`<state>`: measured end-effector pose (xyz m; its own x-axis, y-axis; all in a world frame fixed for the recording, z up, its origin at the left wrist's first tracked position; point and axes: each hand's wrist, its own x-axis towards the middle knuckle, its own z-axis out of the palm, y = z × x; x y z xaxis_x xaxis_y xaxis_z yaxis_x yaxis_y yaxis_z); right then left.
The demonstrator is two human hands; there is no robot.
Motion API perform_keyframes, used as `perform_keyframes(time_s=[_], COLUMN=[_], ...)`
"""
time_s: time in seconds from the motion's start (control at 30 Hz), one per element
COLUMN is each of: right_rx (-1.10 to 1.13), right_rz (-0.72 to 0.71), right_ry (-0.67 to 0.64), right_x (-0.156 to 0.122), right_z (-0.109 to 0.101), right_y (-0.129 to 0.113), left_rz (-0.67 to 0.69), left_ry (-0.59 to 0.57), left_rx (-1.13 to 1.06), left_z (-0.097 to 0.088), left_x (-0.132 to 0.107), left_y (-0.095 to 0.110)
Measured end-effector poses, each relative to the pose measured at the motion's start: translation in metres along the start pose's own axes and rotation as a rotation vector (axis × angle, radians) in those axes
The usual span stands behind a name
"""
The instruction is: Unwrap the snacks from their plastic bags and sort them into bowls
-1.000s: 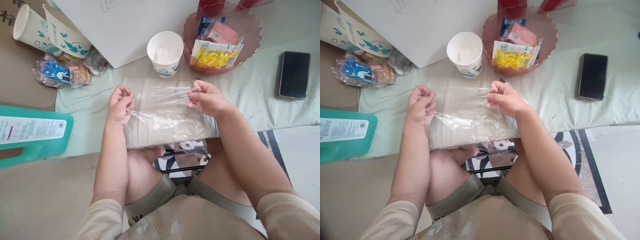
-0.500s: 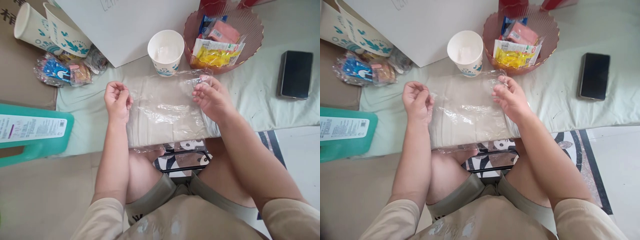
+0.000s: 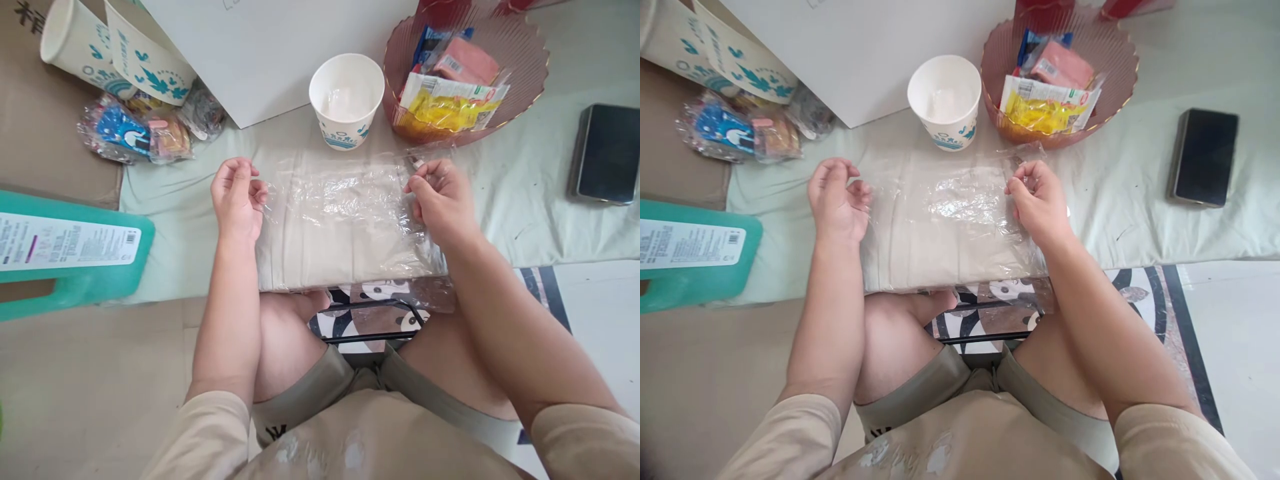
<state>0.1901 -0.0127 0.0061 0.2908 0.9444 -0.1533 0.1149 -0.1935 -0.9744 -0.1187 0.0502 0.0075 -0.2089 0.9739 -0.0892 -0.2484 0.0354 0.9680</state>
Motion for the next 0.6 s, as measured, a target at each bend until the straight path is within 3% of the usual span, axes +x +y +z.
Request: perform_keyframes(time_s=[0.13, 0.2, 0.33, 0.5, 0.6], right_rx=[-0.022, -0.035, -0.039, -0.082, -0.100], right_rz=[0.002, -0.004, -0.018, -0.042, -0.060], right_ry=[-0.004, -0.011, 0.008, 0.076, 0.061], right_x=[0.000, 0.000, 0.001, 0.005, 0.006], right_z=[0.001, 0.001, -0.002, -0.010, -0.014], right_y=[0.000, 0.000, 0.003, 0.014, 0.019], left_rz=[-0.215, -0.249, -0.209, -0.188, -0.229], left_ry=[-0.250, -0.333, -0.314, -0.287, -0.329], left_rx=[0.061, 0.155, 0.265, 0.234, 0.204], left_z=[0.002, 0.004, 0.006, 0.009, 0.010], left_x=[-0.010, -0.015, -0.018, -0.017, -0.018], left_y=[0.007, 0.009, 0.010, 0.010, 0.011])
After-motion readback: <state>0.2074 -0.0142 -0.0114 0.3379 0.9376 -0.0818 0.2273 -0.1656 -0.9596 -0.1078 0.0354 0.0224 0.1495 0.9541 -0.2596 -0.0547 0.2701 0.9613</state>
